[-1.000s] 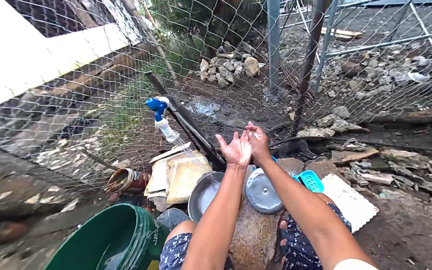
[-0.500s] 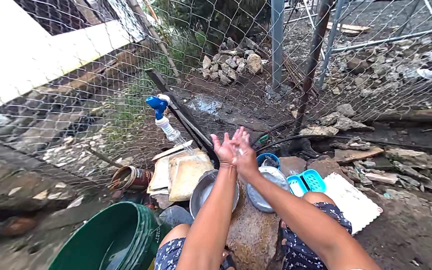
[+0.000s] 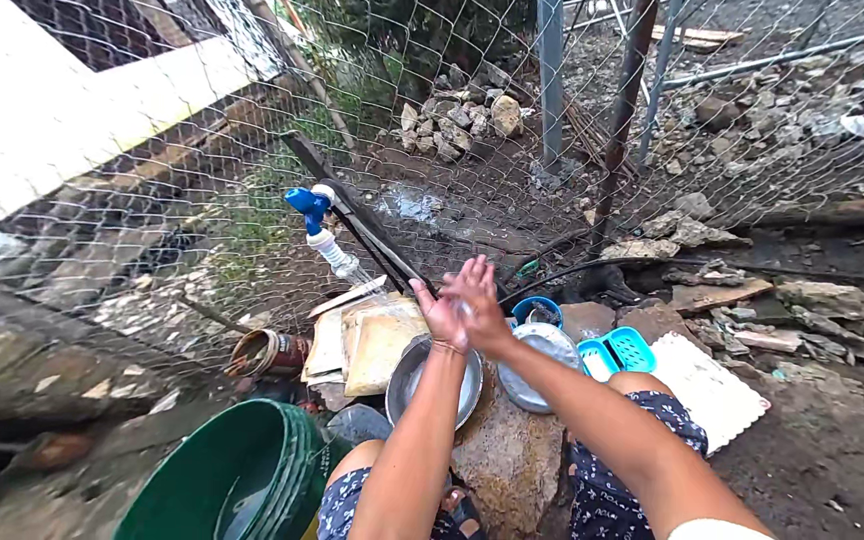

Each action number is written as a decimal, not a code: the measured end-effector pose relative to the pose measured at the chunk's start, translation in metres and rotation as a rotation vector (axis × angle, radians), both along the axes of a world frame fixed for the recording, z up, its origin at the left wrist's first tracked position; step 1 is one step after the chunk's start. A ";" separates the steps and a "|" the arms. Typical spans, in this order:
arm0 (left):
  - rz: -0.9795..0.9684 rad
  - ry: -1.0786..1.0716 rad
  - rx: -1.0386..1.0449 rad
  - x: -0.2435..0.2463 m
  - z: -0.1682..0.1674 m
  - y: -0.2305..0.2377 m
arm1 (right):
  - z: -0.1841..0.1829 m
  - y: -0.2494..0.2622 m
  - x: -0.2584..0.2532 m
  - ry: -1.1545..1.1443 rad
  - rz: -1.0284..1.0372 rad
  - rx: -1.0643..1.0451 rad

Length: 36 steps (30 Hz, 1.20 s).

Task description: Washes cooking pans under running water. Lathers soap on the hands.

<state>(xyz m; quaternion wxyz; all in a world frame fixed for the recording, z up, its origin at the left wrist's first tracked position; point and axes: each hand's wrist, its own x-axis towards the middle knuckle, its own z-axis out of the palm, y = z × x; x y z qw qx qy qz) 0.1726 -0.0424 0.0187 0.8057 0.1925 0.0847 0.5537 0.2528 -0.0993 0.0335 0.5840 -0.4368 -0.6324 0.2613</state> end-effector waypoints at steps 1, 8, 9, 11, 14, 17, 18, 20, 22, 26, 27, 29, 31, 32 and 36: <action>-0.045 0.100 -0.079 0.004 0.027 -0.029 | 0.001 0.013 0.013 -0.027 -0.032 -0.047; 0.117 0.329 -0.009 0.012 0.012 -0.035 | -0.002 -0.003 -0.020 -0.076 -0.168 0.029; 0.136 0.342 0.040 0.009 0.003 -0.034 | -0.005 -0.003 -0.022 -0.075 -0.132 0.059; 0.022 0.478 0.173 -0.003 0.010 -0.048 | 0.000 0.009 -0.002 -0.105 -0.039 -0.014; -0.052 0.618 0.324 -0.006 0.018 -0.058 | 0.007 0.026 0.020 -0.095 -0.072 -0.115; 0.127 0.665 0.226 -0.003 0.031 -0.061 | 0.008 0.006 -0.003 -0.117 -0.051 -0.027; 0.214 0.693 0.203 -0.001 0.040 -0.066 | 0.013 -0.005 -0.007 -0.126 0.002 -0.029; 0.214 0.689 0.268 -0.006 0.031 -0.061 | 0.009 0.002 -0.002 -0.124 0.065 -0.053; 0.018 0.693 0.371 -0.015 0.018 -0.056 | 0.000 0.023 0.013 -0.070 0.026 -0.117; -0.034 0.690 0.347 -0.015 0.026 -0.059 | 0.002 0.017 0.008 -0.052 -0.063 -0.113; 0.039 0.702 0.220 -0.011 0.039 -0.065 | 0.010 0.005 -0.001 -0.094 -0.032 -0.105; 0.068 0.658 0.034 -0.007 0.061 -0.074 | 0.027 -0.015 -0.011 -0.125 0.041 -0.130; -0.025 0.467 0.109 -0.013 0.034 -0.062 | 0.010 -0.002 -0.005 -0.118 0.039 -0.094; -0.090 0.390 0.144 -0.014 0.024 -0.057 | -0.001 0.009 0.002 -0.073 0.033 -0.107; -0.003 0.458 -0.068 -0.008 0.028 -0.041 | -0.012 0.002 -0.011 0.072 0.008 -0.126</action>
